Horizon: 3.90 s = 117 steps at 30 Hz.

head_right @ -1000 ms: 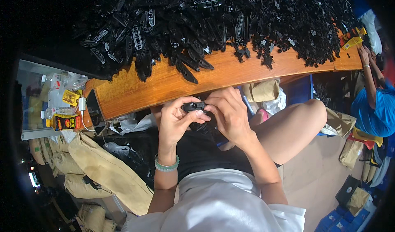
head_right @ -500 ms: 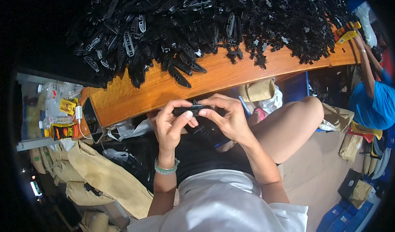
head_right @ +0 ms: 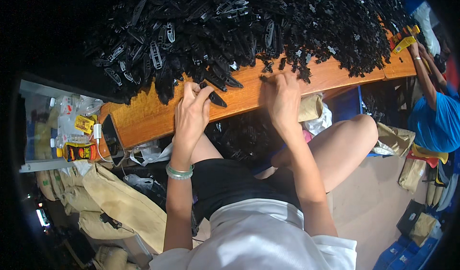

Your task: The person repeatedly picks up plastic frame pieces and small components from the workbench, connects them together by hand, and drops the assembled parts into a container.

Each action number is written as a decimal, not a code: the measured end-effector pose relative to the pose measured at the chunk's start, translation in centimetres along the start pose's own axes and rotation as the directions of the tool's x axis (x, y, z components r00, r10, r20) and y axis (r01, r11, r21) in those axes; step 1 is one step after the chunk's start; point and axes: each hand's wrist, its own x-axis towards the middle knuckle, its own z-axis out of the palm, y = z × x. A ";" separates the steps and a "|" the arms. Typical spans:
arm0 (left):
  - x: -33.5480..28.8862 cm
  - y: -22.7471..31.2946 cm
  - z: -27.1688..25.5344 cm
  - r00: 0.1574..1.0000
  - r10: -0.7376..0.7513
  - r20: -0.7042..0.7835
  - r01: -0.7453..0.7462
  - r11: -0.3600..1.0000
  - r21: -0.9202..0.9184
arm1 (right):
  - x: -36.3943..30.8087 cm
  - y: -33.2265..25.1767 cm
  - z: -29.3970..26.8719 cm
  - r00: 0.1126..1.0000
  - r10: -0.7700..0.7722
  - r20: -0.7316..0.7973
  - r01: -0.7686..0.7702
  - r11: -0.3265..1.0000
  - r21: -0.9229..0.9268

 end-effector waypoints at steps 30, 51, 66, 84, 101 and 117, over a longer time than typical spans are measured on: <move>-4.2 4.2 -1.5 0.895 -0.247 0.371 0.436 0.313 -0.844 | -3.4 -5.7 -4.7 0.934 -0.355 0.035 0.303 0.842 0.446; -2.8 1.9 0.8 1.000 -0.009 0.012 0.014 0.801 -0.598 | -2.8 -0.1 -4.3 0.898 -0.062 0.435 -0.199 0.825 0.529; -1.6 0.9 1.9 0.973 -0.114 -0.199 0.123 0.992 0.031 | 1.8 1.5 0.7 0.974 -0.227 -0.001 0.226 0.970 -0.090; -3.9 4.5 0.7 0.927 -0.320 0.198 0.243 0.109 -0.964 | -2.6 -6.0 -3.4 0.973 -0.036 0.227 -0.128 0.737 0.663; -4.6 3.5 -0.6 0.936 -0.203 0.287 0.308 0.079 -0.948 | -2.3 -5.7 -5.2 0.889 -0.448 0.100 0.356 0.810 0.466; -4.3 4.6 0.2 0.945 -0.235 0.227 0.296 0.323 -0.899 | -4.4 -4.2 -4.3 0.929 -0.068 0.364 -0.175 0.787 0.592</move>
